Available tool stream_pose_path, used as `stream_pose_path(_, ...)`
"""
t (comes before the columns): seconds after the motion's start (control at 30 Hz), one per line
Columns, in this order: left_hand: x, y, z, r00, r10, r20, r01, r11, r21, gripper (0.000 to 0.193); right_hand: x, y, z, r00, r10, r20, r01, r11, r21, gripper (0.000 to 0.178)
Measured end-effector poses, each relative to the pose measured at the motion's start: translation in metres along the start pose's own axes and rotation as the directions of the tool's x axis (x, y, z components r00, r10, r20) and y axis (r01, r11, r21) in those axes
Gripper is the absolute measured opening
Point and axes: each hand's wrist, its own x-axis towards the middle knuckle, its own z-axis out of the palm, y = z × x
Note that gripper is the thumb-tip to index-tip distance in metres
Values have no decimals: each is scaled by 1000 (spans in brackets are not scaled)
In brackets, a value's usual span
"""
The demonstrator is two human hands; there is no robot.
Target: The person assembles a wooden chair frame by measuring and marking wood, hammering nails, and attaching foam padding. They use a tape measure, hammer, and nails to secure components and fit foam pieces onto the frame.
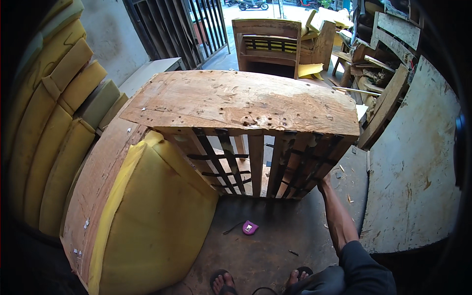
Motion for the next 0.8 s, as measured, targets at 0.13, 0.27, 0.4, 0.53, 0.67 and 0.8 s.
stream_pose_path(0.13,-3,1,6,1000,-4,-5,4,1000,20,62,-17,7,6,999,52,-16,-52,999,-8,59)
stream_pose_path(0.27,0,2,16,1000,10,8,-10,999,39,61,-29,13,5,996,77,-35,-78,997,-20,59)
stream_pose_path(0.4,13,6,21,999,30,22,-31,998,53,60,-42,21,8,993,97,-73,-99,995,-24,59)
stream_pose_path(0.53,20,12,20,997,70,30,-72,996,54,59,-52,22,11,990,108,-94,-111,994,-23,59)
stream_pose_path(0.67,16,3,10,995,93,42,-94,995,19,58,-54,16,14,993,88,-76,-89,996,-14,59)
stream_pose_path(0.8,28,-14,17,991,104,79,-104,995,-10,57,-68,17,15,998,31,-51,-30,999,17,59)
